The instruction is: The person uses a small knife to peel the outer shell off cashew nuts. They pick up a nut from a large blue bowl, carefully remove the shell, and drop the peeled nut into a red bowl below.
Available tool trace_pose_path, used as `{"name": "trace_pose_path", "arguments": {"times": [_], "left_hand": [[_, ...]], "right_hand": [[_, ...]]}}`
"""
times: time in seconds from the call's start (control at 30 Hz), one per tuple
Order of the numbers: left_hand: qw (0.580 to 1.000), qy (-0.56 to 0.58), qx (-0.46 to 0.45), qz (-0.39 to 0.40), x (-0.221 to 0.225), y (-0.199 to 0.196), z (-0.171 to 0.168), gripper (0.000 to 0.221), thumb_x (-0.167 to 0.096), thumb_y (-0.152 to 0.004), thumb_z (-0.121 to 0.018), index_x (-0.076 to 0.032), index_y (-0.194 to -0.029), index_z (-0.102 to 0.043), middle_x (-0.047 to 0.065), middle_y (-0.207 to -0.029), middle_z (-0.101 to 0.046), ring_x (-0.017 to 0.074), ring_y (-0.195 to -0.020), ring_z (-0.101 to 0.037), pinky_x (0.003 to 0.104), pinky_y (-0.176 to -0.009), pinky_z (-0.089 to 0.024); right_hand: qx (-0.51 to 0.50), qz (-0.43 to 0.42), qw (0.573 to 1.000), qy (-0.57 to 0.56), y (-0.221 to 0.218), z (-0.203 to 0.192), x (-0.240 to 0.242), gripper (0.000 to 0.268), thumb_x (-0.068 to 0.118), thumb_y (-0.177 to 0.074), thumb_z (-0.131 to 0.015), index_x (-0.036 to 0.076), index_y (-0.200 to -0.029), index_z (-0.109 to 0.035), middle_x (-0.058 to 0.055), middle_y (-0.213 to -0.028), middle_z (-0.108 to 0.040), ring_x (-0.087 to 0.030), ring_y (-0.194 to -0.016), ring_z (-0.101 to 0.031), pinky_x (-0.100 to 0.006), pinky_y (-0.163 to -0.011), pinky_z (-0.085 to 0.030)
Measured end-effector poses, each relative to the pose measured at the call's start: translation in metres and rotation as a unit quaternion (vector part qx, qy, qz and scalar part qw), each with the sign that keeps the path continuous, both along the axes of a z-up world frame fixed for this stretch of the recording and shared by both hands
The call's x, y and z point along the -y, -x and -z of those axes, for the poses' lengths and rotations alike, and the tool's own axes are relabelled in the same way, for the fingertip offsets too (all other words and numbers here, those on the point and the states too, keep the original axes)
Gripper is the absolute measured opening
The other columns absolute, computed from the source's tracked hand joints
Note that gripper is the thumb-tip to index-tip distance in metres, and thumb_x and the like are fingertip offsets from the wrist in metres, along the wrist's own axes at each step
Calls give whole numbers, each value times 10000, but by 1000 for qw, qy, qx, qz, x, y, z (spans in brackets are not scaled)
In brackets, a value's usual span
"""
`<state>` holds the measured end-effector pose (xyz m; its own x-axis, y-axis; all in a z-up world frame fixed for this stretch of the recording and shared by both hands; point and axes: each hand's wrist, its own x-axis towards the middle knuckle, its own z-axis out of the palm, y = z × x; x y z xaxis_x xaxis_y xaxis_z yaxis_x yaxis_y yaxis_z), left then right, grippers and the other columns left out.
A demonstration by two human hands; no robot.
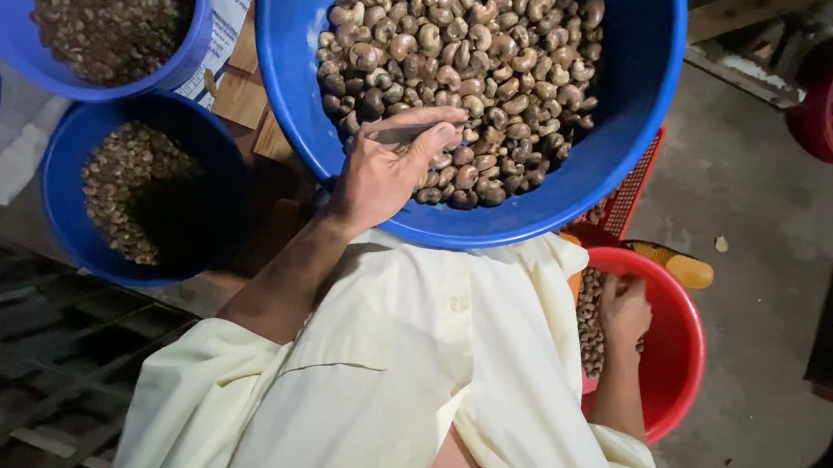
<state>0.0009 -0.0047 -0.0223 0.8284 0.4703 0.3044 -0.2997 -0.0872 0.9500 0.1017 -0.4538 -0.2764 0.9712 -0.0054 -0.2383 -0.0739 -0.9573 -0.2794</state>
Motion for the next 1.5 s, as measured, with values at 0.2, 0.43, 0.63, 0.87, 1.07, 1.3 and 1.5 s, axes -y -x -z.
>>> {"name": "trace_pose_path", "arguments": {"times": [0.2,0.43,0.63,0.87,1.07,1.3,1.5], "left_hand": [[1000,3,-9,-23,1,-3,-1,184,-148,-1049,-668,-40,-1174,-750,194,-1061,-776,273,-1005,-745,389,-819,-652],[999,8,-37,-23,-1,3,-18,231,-175,-1080,-613,-30,-1219,-726,210,-1086,-769,288,-1027,-736,357,-823,-647],[998,36,-36,-39,-4,1,-6,254,-217,-1085,-618,-48,-1245,-719,206,-1155,-755,267,-1042,-740,340,-843,-642],[998,42,-30,-34,-5,1,9,252,-240,-1088,-626,-90,-1267,-722,152,-1191,-756,216,-1058,-736,320,-847,-640],[998,39,-20,-45,-6,1,6,240,-232,-1081,-638,-90,-1249,-733,138,-1157,-770,215,-1054,-738,337,-843,-636],[999,18,-17,-45,-11,2,-6,241,-232,-1087,-625,-82,-1247,-726,169,-1105,-771,200,-1026,-701,362,-797,-653],[1000,-11,12,20,-6,7,-20,239,-227,-1104,-620,-108,-1280,-729,177,-1193,-751,321,-1215,-658,466,-997,-585]], "right_hand": [[353,-215,869,-273,-53,-137,-106,154,-33,-1078,-682,-3,-1229,-678,-255,-919,-729,-476,-813,-718,-472,-684,-562],[349,-430,787,-274,-56,-261,-242,296,-27,-963,-718,83,-1237,-739,-87,-1085,-769,-313,-959,-750,-388,-806,-594],[312,-568,760,-39,-80,-211,-323,157,331,-958,-642,191,-1026,-620,-21,-864,-693,-261,-710,-718,-408,-619,-572],[191,-607,770,44,-75,-204,-350,271,124,-915,-477,68,-1158,-583,-172,-985,-640,-420,-765,-723,-561,-588,-543],[115,-600,792,9,-85,-189,-347,316,193,-900,-589,90,-1199,-606,-196,-1228,-635,-442,-846,-728,-563,-646,-594],[-183,-316,745,-559,-49,-252,-312,168,76,-1089,-600,-16,-1219,-546,-140,-987,-676,-195,-929,-710,-392,-781,-642],[-173,-240,710,-639,-7,-272,-304,313,101,-1086,-563,-63,-1347,-508,-186,-962,-691,-232,-865,-747,-371,-774,-674]]}}
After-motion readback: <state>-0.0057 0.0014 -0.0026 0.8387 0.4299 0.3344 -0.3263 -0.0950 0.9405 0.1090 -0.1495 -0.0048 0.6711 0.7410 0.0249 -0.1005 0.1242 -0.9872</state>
